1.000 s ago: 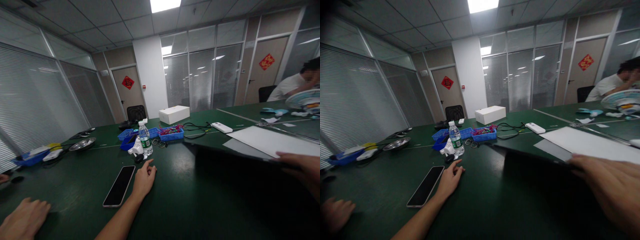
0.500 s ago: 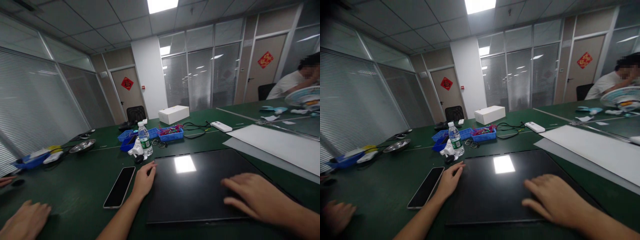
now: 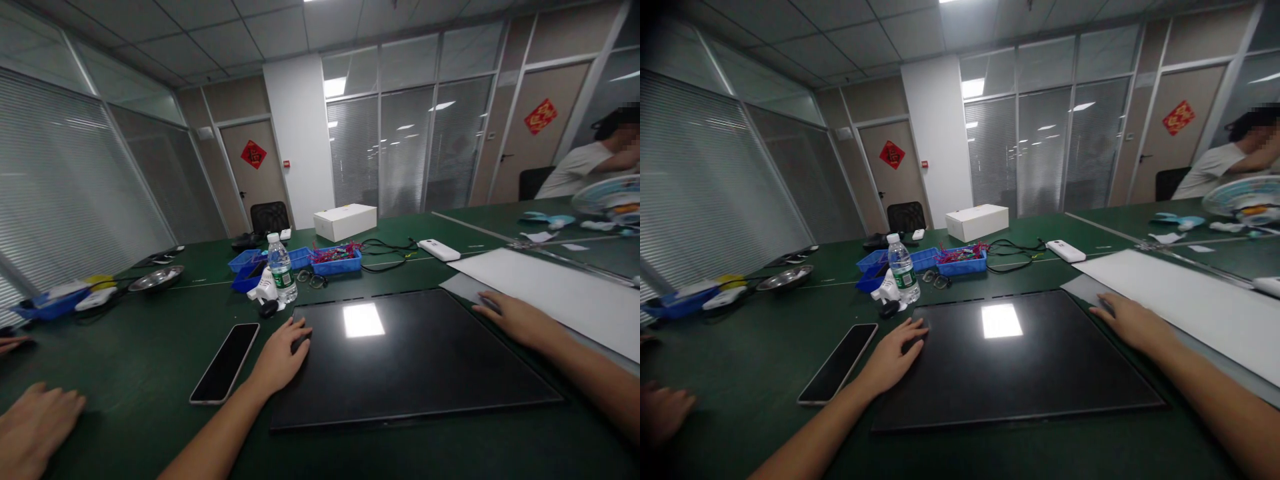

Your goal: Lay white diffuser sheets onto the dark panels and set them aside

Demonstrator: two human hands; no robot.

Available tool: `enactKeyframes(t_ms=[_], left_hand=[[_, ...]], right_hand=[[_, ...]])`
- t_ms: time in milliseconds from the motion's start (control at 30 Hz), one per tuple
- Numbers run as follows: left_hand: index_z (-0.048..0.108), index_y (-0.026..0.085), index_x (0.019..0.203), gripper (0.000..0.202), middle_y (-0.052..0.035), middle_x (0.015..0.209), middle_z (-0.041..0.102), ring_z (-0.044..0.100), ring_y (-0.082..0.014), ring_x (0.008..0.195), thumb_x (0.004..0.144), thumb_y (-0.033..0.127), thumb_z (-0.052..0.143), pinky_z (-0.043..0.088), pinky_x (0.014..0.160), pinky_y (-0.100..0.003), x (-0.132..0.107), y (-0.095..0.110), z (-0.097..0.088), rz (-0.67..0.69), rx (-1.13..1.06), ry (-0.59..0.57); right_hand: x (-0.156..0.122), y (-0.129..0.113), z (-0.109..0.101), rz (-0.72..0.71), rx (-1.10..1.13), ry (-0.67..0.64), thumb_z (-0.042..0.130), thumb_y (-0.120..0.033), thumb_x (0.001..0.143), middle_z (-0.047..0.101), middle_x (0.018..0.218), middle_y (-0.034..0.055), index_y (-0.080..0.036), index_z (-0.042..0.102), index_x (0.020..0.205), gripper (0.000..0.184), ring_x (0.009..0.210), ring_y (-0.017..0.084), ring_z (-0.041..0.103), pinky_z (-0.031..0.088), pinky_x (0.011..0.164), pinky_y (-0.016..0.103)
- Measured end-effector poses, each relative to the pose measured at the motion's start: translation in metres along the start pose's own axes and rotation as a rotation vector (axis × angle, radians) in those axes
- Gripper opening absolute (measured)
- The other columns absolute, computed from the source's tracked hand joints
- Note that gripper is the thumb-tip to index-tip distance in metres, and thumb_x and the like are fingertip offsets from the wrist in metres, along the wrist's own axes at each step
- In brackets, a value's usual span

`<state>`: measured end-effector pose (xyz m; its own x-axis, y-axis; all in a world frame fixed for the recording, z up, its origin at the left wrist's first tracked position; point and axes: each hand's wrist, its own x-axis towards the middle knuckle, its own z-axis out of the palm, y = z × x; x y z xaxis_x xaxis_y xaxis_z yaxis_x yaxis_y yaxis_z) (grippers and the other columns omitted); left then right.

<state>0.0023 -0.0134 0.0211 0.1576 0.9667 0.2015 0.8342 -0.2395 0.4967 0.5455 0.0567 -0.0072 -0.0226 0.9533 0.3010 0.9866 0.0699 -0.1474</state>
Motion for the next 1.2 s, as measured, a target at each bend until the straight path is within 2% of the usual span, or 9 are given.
enactKeyframes(t_ms=[133,300,467,533,700,800,900,1033,1200], left_hand=[[0.071,0.028,0.131,0.043,-0.0031,0.153,0.054,0.036,-0.0319,0.151,0.092,0.039,0.058,0.030,0.123,-0.056,0.000,0.004,0.000,0.013,-0.029,-0.032],[0.066,0.028,0.137,0.049,-0.0037,0.157,0.048,0.030,-0.0318,0.153,0.088,0.038,0.062,0.026,0.124,-0.056,0.000,0.007,0.000,0.028,-0.024,-0.077],[0.066,0.026,0.137,0.049,-0.0054,0.158,0.048,0.031,-0.0311,0.153,0.091,0.041,0.058,0.026,0.125,-0.054,0.002,0.012,0.004,0.034,0.017,-0.079],[0.066,0.025,0.137,0.049,-0.0060,0.157,0.049,0.031,-0.0307,0.153,0.093,0.042,0.055,0.026,0.125,-0.054,0.002,0.015,0.005,0.036,0.036,-0.073],[0.065,0.024,0.138,0.050,-0.0065,0.157,0.049,0.032,-0.0304,0.153,0.097,0.048,0.048,0.027,0.124,-0.053,0.004,0.016,0.005,0.023,0.040,-0.068],[0.061,0.024,0.142,0.053,-0.0062,0.157,0.049,0.031,-0.0289,0.154,0.101,0.052,0.043,0.026,0.125,-0.052,0.006,0.011,0.006,0.029,0.022,-0.070],[0.057,0.025,0.146,0.055,-0.0055,0.158,0.047,0.029,-0.0280,0.154,0.101,0.054,0.043,0.026,0.125,-0.050,0.009,0.006,0.007,0.036,0.014,-0.070],[0.054,0.028,0.148,0.060,-0.0047,0.161,0.044,0.026,-0.0305,0.155,0.095,0.055,0.056,0.024,0.126,-0.052,0.013,0.002,0.009,0.044,0.017,-0.085],[0.058,0.035,0.145,0.063,-0.0027,0.163,0.038,0.021,-0.0349,0.156,0.086,0.052,0.070,0.022,0.125,-0.058,0.020,-0.001,0.006,0.041,-0.001,-0.132]], right_hand=[[-0.001,-0.003,-0.011,0.006,-0.045,-0.011,0.041,-0.044,0.102,0.067,0.119,0.0259,-0.009,0.070,0.122,0.049,0.106,0.029,0.067,0.045,0.078,0.035],[-0.010,-0.007,-0.031,0.094,-0.115,0.016,0.026,-0.036,0.104,0.068,0.085,0.0234,-0.010,0.072,0.098,0.053,0.072,0.025,0.069,0.036,0.059,0.033],[-0.020,-0.015,-0.055,0.194,-0.193,0.098,0.018,-0.037,0.104,0.067,0.079,0.0217,-0.010,0.066,0.109,0.055,0.061,0.026,0.066,0.032,0.055,0.034],[-0.025,-0.029,-0.064,0.165,-0.238,0.116,0.020,-0.038,0.105,0.068,0.080,0.0197,-0.012,0.065,0.111,0.052,0.062,0.027,0.067,0.033,0.056,0.034],[-0.051,-0.102,-0.063,-0.119,-0.274,0.116,0.035,-0.031,0.103,0.070,0.077,0.0094,-0.020,0.065,0.109,0.033,0.066,0.026,0.068,0.039,0.055,0.031],[-0.076,-0.156,-0.042,-0.453,-0.173,0.116,0.042,-0.023,0.100,0.073,0.083,0.0044,-0.024,0.068,0.100,0.026,0.072,0.020,0.071,0.048,0.060,0.029],[-0.099,-0.196,-0.014,-0.684,-0.066,0.210,0.055,-0.031,0.096,0.076,0.095,0.0042,-0.023,0.070,0.094,0.017,0.079,0.022,0.073,0.056,0.066,0.031],[-0.108,-0.216,0.009,-0.876,0.035,0.369,0.058,-0.046,0.095,0.073,0.121,0.0068,-0.023,0.068,0.119,0.034,0.103,0.025,0.072,0.061,0.077,0.033],[-0.092,-0.210,0.010,-1.153,0.157,0.267,0.050,-0.035,0.103,0.068,0.132,-0.0025,-0.027,0.061,0.137,0.037,0.113,0.012,0.068,0.057,0.092,0.018]])
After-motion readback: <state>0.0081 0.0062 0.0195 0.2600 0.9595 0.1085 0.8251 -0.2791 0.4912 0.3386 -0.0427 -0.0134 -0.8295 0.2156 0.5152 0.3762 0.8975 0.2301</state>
